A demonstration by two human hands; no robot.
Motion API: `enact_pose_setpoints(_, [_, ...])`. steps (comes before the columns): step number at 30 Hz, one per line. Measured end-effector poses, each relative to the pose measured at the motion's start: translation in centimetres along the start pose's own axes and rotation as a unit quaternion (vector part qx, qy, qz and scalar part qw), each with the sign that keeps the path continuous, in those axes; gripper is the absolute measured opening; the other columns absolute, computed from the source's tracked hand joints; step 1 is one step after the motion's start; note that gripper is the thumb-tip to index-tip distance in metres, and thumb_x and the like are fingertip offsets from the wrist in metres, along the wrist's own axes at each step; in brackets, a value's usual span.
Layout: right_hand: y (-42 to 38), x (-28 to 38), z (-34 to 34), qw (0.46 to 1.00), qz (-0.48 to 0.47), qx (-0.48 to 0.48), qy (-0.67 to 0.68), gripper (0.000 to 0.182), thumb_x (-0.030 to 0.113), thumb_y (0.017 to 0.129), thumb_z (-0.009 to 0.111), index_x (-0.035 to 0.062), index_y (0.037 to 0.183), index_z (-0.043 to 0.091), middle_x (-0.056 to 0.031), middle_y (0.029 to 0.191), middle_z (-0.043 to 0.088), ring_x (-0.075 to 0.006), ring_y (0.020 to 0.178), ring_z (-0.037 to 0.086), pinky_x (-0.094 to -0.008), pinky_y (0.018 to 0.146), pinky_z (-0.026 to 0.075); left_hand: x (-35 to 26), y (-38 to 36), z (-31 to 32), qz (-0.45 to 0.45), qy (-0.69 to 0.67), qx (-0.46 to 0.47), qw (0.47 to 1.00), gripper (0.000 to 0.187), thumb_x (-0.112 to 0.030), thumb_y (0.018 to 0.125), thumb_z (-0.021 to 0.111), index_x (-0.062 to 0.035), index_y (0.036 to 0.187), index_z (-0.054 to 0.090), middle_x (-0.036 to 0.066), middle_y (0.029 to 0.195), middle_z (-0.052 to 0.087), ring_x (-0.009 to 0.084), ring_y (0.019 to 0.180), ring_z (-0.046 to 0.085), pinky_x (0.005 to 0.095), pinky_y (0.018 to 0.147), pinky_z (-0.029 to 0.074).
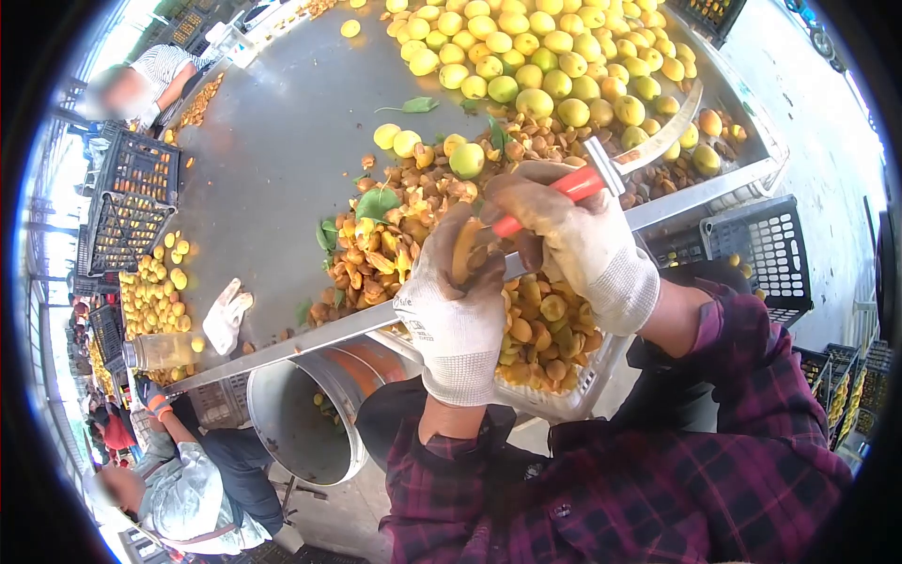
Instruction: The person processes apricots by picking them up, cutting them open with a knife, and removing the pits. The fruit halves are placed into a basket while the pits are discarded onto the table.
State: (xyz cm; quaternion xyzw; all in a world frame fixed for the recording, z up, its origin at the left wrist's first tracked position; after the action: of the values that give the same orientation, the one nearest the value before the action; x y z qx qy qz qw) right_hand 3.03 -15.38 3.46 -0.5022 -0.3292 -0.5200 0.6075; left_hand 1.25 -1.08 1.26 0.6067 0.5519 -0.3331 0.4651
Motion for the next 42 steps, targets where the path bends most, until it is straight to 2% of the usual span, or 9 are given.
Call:
enact_pose_setpoints(2, [0.8, 0.4, 0.0, 0.994, -0.057, 0.010, -0.098, 0.027, 0.029, 0.087, 0.073, 0.0022, 0.087, 0.073, -0.0037, 0.073, 0.067, -0.0099, 0.061, 0.058, -0.0262, 0.050, 0.044, 0.7, 0.6, -0.1, 0.055, 0.065, -0.022, 0.996, 0.045, 0.005, 0.075, 0.072, -0.0026, 0.119, 0.066, 0.012, 0.101, 0.071, 0.0128, 0.088, 0.066, 0.0286, 0.079, 0.055])
enact_pose_setpoints(4, [1.7, 1.6, -0.7, 0.983, -0.112, 0.023, -0.141, 0.030, 0.032, 0.086, 0.075, 0.0018, 0.088, 0.074, -0.0043, 0.069, 0.067, -0.0109, 0.061, 0.060, -0.0287, 0.052, 0.046, 0.9, 0.9, 0.2, -0.113, -0.092, 0.023, 0.989, 0.044, 0.003, 0.074, 0.072, -0.0001, 0.117, 0.066, 0.013, 0.099, 0.070, 0.0142, 0.087, 0.066, 0.0288, 0.079, 0.054])
enact_pose_setpoints(6, [2.1, 3.8, -1.3, 0.916, -0.266, -0.005, -0.299, 0.032, 0.036, 0.086, 0.076, 0.0041, 0.087, 0.074, -0.0053, 0.065, 0.065, -0.0110, 0.058, 0.059, -0.0307, 0.053, 0.047, 0.7, 1.2, 0.1, -0.134, -0.091, 0.008, 0.987, 0.044, 0.003, 0.074, 0.072, 0.0010, 0.117, 0.066, 0.012, 0.098, 0.070, 0.0143, 0.087, 0.066, 0.0288, 0.079, 0.054])
enact_pose_setpoints(12, [2.4, 0.1, -0.4, 0.800, -0.290, 0.112, -0.513, 0.029, 0.038, 0.085, 0.069, 0.0107, 0.094, 0.071, -0.0162, 0.080, 0.070, -0.0361, 0.079, 0.068, -0.0436, 0.069, 0.054, 3.3, 1.3, 0.2, -0.093, -0.128, 0.006, 0.987, 0.047, 0.008, 0.073, 0.067, 0.0033, 0.120, 0.065, 0.010, 0.100, 0.069, 0.0153, 0.089, 0.066, 0.0282, 0.081, 0.054])
enact_pose_setpoints(21, [2.8, 0.7, -0.5, 0.848, -0.228, 0.178, -0.444, 0.036, 0.033, 0.075, 0.076, 0.0053, 0.093, 0.062, -0.0168, 0.077, 0.066, -0.0370, 0.076, 0.067, -0.0422, 0.065, 0.053, 1.4, 0.6, -0.2, -0.191, -0.366, 0.057, 0.909, 0.036, -0.004, 0.094, 0.055, 0.0131, 0.126, 0.054, 0.014, 0.107, 0.066, 0.0192, 0.098, 0.066, 0.0327, 0.084, 0.056])
enact_pose_setpoints(34, [0.8, -0.5, 2.2, 0.714, -0.285, 0.203, -0.606, 0.037, 0.030, 0.079, 0.068, 0.0013, 0.100, 0.060, -0.0135, 0.083, 0.069, -0.0315, 0.077, 0.071, -0.0413, 0.064, 0.055, 5.0, 0.5, 0.0, -0.187, -0.405, 0.033, 0.894, 0.032, -0.008, 0.095, 0.057, 0.0089, 0.122, 0.056, 0.018, 0.117, 0.065, 0.0258, 0.105, 0.066, 0.0370, 0.094, 0.055])
enact_pose_setpoints(36, [0.4, -1.2, 2.6, 0.685, -0.347, 0.239, -0.595, 0.037, 0.027, 0.078, 0.068, 0.0019, 0.101, 0.055, -0.0134, 0.085, 0.063, -0.0297, 0.072, 0.068, -0.0380, 0.054, 0.053, 5.2, 0.5, 0.4, -0.226, -0.457, -0.010, 0.860, 0.045, -0.022, 0.097, 0.058, 0.0131, 0.125, 0.052, 0.019, 0.113, 0.065, 0.0246, 0.098, 0.069, 0.0364, 0.089, 0.058])
enact_pose_setpoints(38, [-0.1, -1.1, 2.5, 0.657, -0.410, 0.206, -0.598, 0.032, 0.026, 0.081, 0.067, 0.0026, 0.100, 0.054, -0.0124, 0.083, 0.059, -0.0274, 0.065, 0.065, -0.0371, 0.050, 0.050, 4.1, 0.3, 0.5, -0.190, -0.441, 0.014, 0.877, 0.042, -0.020, 0.098, 0.053, 0.0124, 0.125, 0.053, 0.018, 0.113, 0.065, 0.0239, 0.099, 0.068, 0.0345, 0.089, 0.057])
enact_pose_setpoints(42, [2.1, 1.0, 0.3, 0.735, -0.385, 0.013, -0.558, 0.028, 0.029, 0.086, 0.064, 0.0038, 0.095, 0.056, -0.0125, 0.070, 0.062, -0.0325, 0.067, 0.067, -0.0435, 0.059, 0.052, 4.5, 0.8, 0.1, -0.127, -0.242, -0.027, 0.962, 0.037, -0.019, 0.098, 0.054, 0.0111, 0.120, 0.058, 0.014, 0.106, 0.066, 0.0222, 0.091, 0.069, 0.0326, 0.082, 0.057])
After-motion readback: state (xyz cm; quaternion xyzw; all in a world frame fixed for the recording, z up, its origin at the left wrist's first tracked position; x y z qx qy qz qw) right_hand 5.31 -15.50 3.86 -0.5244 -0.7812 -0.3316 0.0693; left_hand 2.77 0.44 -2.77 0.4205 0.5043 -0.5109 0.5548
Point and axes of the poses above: each hand's wrist, its own y-axis towards the middle knuckle, its own z-axis out of the palm, x = y × z, the point moved 4 cm from there along y, towards the middle knuckle
